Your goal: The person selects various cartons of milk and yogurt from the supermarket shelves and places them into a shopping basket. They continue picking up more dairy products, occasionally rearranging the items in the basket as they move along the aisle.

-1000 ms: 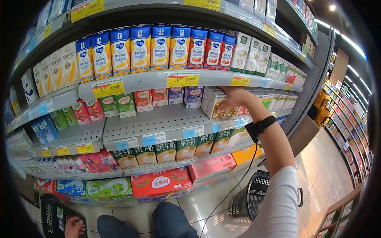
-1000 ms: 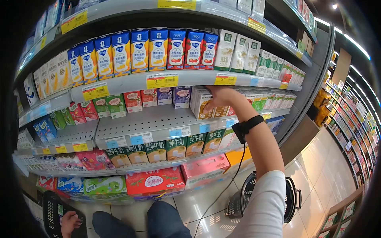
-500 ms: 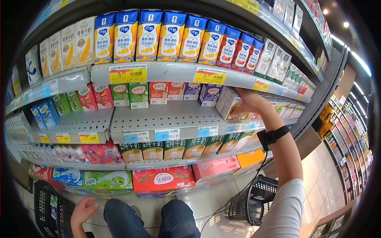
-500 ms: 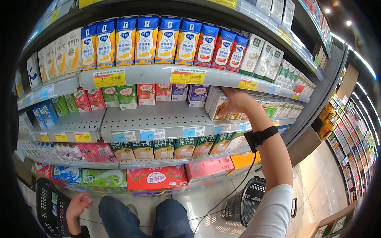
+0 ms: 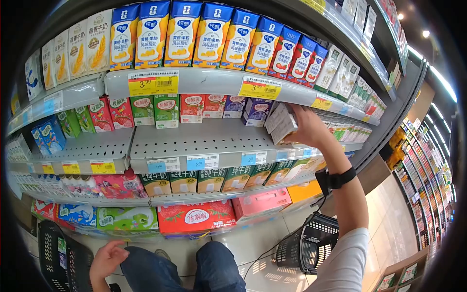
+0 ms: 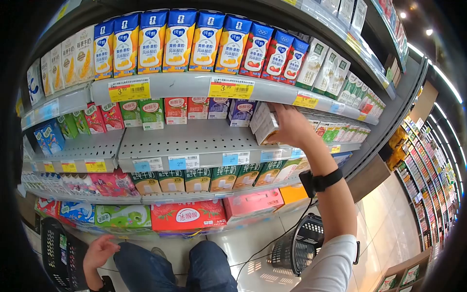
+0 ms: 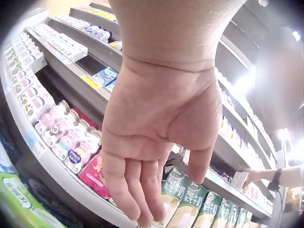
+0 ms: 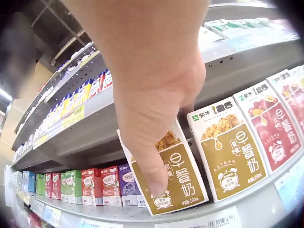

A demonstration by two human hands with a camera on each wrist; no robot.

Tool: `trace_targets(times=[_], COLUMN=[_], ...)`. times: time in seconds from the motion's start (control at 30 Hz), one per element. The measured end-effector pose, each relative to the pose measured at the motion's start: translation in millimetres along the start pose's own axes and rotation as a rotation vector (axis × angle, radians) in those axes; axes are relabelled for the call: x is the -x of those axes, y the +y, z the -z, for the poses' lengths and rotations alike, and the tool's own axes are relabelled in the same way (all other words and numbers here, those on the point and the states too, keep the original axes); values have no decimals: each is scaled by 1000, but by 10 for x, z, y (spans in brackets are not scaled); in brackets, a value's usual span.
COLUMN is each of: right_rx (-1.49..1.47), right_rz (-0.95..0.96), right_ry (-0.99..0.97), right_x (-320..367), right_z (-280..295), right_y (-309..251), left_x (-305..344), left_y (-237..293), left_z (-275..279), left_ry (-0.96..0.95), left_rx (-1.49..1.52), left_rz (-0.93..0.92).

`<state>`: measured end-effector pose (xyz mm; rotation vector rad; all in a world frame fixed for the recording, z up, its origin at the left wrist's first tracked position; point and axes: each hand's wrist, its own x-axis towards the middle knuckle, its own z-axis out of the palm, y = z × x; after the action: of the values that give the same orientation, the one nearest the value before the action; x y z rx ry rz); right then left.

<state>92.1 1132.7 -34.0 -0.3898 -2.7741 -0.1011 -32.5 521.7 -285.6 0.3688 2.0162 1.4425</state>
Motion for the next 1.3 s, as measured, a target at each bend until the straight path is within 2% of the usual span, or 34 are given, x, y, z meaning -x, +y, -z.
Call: trace_targets(times=[0.03, 0.1, 0.13, 0.17, 0.2, 0.23, 0.27, 0.33, 0.4, 0.47, 0.5, 0.53, 0.57, 0.63, 0.67, 0.73, 0.8, 0.83, 0.9, 0.93, 0.97, 1.0, 1.03, 1.1, 1.13, 1.2, 1.3], right_rx=[3, 93, 97, 197, 297, 272, 278, 238, 122, -130, -241, -352, -348, -528, -527, -605, -598, -687, -765, -646, -568, -385, -203, 61, 60, 217, 196], right_rz=[-1, 239, 236, 320, 403, 435, 429, 518, 473, 429, 447, 465, 461, 443, 445, 407, 440, 432, 459, 552, 545, 405, 265, 152, 157, 75, 94], right_ry=[0, 247, 246, 342, 438, 546, 547, 783, 781, 568, 497, 426, 427, 238, 234, 180, 113, -47, -411, -353, -262, -160, -56, 32, 36, 53, 34], right_x=[43, 173, 235, 293, 364, 474, 603, 862, 1111, 1333, 1397, 1450, 1513, 1614, 1646, 1676, 1605, 1538, 1344, 1189, 1078, 963, 849, 670, 575, 417, 162], right_z=[-17, -71, -116, -179, -230, -242, -272, -335, -223, -75, -88, -112, -140, -202, -236, -287, -227, -180, -61, 20, -21, 21, 63, 27, 10, -38, -48], right_y=[-30, -97, -115, -123, -156, -283, -360, -501, -899, -1307, -1454, -1580, -1692, -1875, -1942, -2036, -1982, -1917, -1576, -1335, -987, -749, -542, -126, 36, 280, 502], left_x=[11, 15, 6, -14, -43, -70, -81, -94, -194, -302, -303, -289, -287, -334, -356, -389, -402, -421, -452, -465, -477, -497, -528, -454, -438, -410, -294], left_y=[47, 172, 247, 321, 406, 512, 649, 946, 1086, 1188, 1233, 1281, 1317, 1338, 1334, 1301, 1228, 1207, 1151, 1094, 1006, 908, 775, 675, 648, 567, 537], left_z=[-43, -138, -203, -283, -371, -465, -587, -880, -1182, -1462, -1614, -1767, -1891, -2065, -2125, -2152, -2113, -2076, -1991, -1961, -1945, -1932, -1872, -1771, -1721, -1635, -1529], left_ry=[-23, -59, -92, -97, -143, -190, -196, -122, -30, 60, 51, 116, 185, 250, 317, 338, 255, 258, 52, 55, -116, -278, -330, -335, -342, -313, -290], left_rx=[-19, 7, 34, 36, -36, -111, -113, -346, -434, -512, -512, -518, -521, -481, -444, -391, -318, -318, -179, -177, 79, 332, 401, 490, 576, 545, 607], left_rz=[-13, -14, -17, -20, -121, -222, -227, -489, -774, -1161, -1164, -1241, -1318, -1352, -1379, -1366, -1282, -1279, -1138, -1134, -985, -826, -776, -714, -655, -708, -645])
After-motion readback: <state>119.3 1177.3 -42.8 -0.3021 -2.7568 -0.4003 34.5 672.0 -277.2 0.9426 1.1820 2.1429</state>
